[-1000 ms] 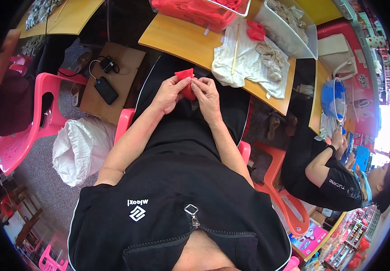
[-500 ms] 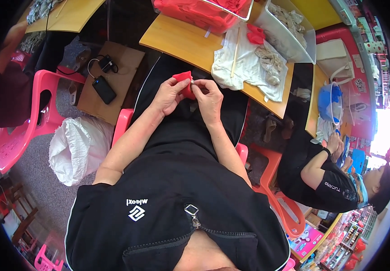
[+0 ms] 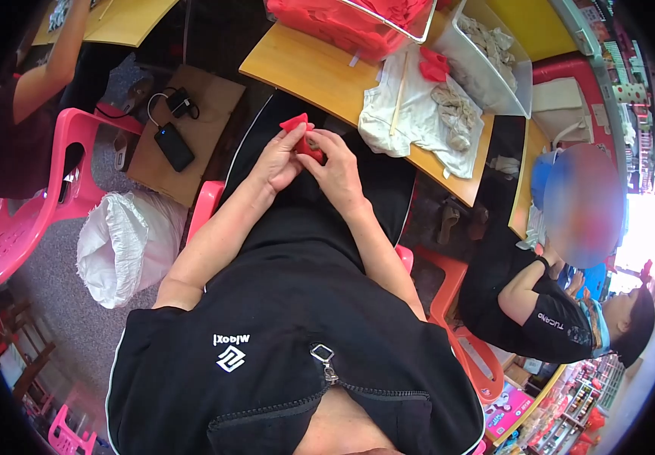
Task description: Assembling a leather product by stuffing and shaping red material using a stick.
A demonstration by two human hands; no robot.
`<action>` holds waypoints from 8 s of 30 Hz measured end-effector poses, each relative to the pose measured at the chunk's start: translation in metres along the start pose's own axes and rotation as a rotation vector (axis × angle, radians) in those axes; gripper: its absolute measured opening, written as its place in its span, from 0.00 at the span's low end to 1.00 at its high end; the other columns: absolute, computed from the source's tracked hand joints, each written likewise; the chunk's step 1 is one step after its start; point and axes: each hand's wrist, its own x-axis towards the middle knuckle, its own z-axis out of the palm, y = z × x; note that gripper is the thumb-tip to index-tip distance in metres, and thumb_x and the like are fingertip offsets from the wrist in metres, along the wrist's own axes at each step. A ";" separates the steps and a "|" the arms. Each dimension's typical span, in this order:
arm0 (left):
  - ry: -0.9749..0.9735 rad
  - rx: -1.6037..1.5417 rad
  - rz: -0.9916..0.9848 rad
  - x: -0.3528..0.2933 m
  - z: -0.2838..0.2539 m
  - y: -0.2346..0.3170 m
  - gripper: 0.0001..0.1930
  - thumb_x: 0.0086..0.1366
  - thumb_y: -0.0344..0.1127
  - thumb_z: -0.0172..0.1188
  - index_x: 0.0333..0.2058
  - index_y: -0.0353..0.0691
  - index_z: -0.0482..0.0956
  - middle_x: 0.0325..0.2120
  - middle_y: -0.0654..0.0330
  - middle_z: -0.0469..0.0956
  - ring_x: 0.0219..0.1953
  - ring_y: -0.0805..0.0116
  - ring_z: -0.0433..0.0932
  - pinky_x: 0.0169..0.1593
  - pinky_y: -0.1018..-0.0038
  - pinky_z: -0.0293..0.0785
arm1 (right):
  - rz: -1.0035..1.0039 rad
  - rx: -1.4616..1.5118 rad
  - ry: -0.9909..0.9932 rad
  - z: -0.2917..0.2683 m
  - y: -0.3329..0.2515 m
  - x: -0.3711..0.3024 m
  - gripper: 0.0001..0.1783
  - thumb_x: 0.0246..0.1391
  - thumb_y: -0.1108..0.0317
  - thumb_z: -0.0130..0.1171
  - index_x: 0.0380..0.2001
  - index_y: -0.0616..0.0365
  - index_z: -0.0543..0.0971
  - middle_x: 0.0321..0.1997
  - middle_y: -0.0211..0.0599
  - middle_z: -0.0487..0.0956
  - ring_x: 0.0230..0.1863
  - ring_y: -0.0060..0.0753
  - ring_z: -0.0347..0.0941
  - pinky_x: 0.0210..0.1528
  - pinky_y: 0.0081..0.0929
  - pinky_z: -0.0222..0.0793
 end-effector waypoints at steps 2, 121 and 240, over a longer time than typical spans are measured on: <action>0.023 -0.153 0.039 0.000 0.002 0.002 0.15 0.62 0.42 0.58 0.45 0.42 0.73 0.37 0.61 0.77 0.41 0.67 0.76 0.49 0.66 0.73 | -0.015 0.015 -0.029 -0.002 0.003 0.008 0.16 0.43 0.76 0.63 0.39 0.61 0.78 0.41 0.42 0.77 0.40 0.36 0.76 0.41 0.26 0.72; -0.013 0.032 0.125 -0.011 0.022 0.039 0.22 0.68 0.53 0.44 0.47 0.42 0.72 0.42 0.61 0.75 0.44 0.70 0.73 0.47 0.70 0.70 | -0.160 -0.247 0.330 -0.039 0.010 0.092 0.11 0.47 0.73 0.62 0.36 0.62 0.78 0.33 0.45 0.78 0.33 0.39 0.76 0.38 0.26 0.70; 0.052 0.015 0.038 -0.012 0.023 0.029 0.08 0.63 0.38 0.58 0.38 0.44 0.74 0.31 0.65 0.79 0.27 0.81 0.77 0.21 0.86 0.65 | -0.070 -0.069 0.109 -0.027 -0.009 0.022 0.10 0.51 0.79 0.56 0.37 0.59 0.79 0.33 0.34 0.75 0.33 0.27 0.72 0.35 0.22 0.67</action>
